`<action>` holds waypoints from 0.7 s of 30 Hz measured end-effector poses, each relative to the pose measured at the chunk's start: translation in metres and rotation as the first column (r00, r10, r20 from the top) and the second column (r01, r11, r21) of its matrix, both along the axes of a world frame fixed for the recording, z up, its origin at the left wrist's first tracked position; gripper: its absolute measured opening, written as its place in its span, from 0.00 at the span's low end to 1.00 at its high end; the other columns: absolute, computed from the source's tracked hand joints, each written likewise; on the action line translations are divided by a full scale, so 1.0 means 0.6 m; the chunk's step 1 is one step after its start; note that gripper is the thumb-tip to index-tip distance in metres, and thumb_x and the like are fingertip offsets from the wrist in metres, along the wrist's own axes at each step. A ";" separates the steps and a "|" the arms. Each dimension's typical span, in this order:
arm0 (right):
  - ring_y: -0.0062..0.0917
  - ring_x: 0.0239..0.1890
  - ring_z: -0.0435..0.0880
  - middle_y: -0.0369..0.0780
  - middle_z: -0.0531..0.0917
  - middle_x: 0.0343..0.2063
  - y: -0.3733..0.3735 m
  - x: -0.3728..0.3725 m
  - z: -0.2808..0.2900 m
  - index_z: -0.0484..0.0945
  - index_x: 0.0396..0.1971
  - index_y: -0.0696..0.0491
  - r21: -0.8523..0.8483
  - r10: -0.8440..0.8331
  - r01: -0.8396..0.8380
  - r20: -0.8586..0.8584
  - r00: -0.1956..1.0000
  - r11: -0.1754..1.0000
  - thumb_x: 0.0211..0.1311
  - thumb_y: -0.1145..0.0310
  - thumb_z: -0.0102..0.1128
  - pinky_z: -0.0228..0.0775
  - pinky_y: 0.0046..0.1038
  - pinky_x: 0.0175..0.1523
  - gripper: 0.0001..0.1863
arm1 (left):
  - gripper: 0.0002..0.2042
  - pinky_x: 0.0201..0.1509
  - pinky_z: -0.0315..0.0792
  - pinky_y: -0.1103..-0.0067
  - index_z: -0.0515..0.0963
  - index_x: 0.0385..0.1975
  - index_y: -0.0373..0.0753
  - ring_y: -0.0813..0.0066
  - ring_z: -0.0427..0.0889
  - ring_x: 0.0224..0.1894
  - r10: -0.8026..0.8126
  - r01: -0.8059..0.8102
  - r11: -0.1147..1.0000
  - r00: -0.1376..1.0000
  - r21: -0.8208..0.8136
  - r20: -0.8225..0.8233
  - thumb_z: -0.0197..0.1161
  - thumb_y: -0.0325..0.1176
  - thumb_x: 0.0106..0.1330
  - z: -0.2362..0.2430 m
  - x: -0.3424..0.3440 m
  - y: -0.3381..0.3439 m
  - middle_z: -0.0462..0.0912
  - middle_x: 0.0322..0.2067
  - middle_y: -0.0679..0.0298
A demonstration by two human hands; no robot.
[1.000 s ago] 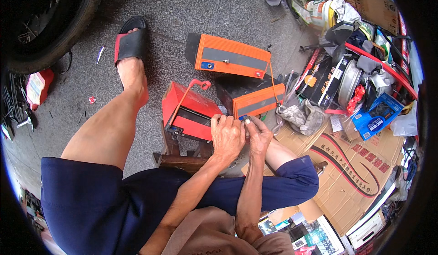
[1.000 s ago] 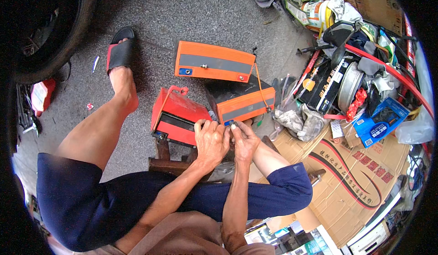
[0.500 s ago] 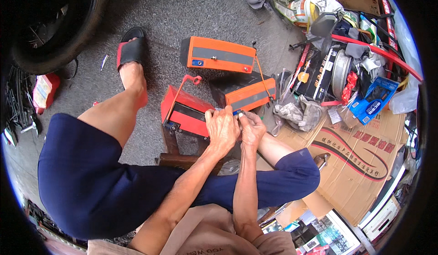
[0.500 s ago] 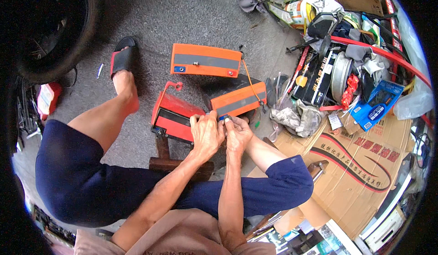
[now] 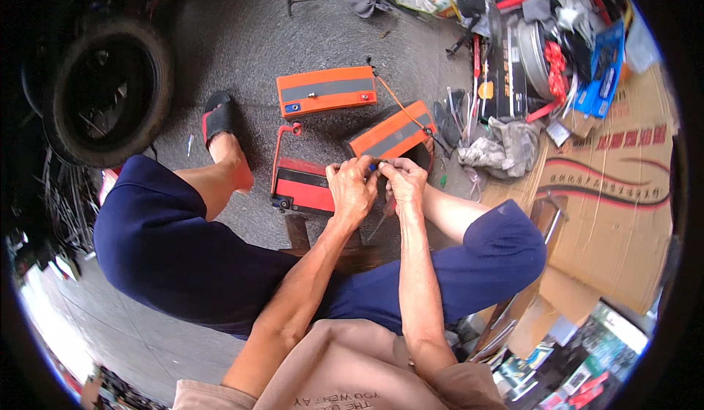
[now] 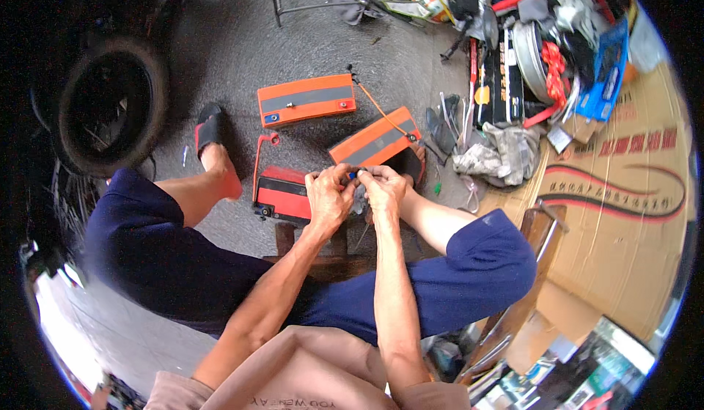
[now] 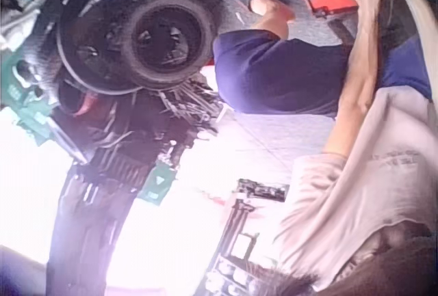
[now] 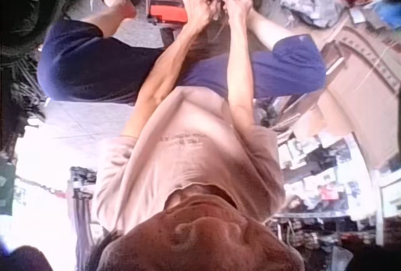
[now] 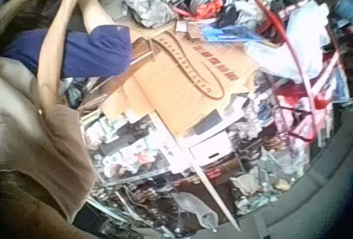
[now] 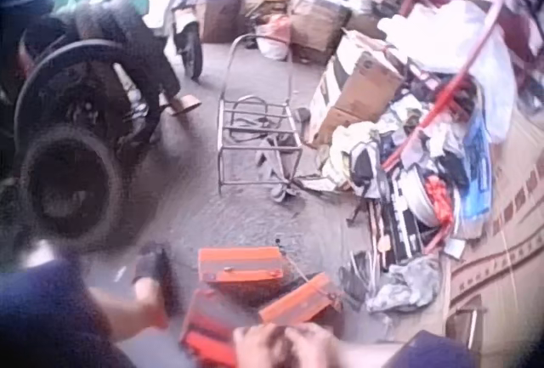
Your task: The person sits on the floor of a cluttered workshop and uses a screwdriver to manipulate screws on several small orange and red rectangular electronic devices. They repeatedly tighten and loosen screws on the casing of the devices, occasionally adjusting their position or the orientation of the objects.
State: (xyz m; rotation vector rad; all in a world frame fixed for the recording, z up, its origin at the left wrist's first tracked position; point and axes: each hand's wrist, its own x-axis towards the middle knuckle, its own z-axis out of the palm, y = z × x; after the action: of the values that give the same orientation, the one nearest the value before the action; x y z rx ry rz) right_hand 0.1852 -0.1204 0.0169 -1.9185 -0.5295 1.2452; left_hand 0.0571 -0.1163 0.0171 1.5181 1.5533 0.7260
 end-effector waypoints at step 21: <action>0.14 0.10 0.63 0.33 0.73 0.16 -0.032 0.049 0.306 0.81 0.34 0.59 0.662 -0.397 0.479 -0.285 0.872 0.577 0.70 0.70 0.62 0.55 0.20 0.16 0.07 | 0.07 0.38 0.71 0.68 0.88 0.34 0.38 0.61 0.83 0.26 -0.018 0.023 0.997 0.997 0.069 -0.073 0.72 0.32 0.58 0.001 0.007 -0.004 0.84 0.23 0.56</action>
State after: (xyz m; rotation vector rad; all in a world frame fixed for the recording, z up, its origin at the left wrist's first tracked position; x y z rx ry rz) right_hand 0.2147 -0.1398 0.2002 -1.1807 -0.3639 0.6455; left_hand 0.0614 -0.1186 0.0175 1.6254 1.5784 0.7270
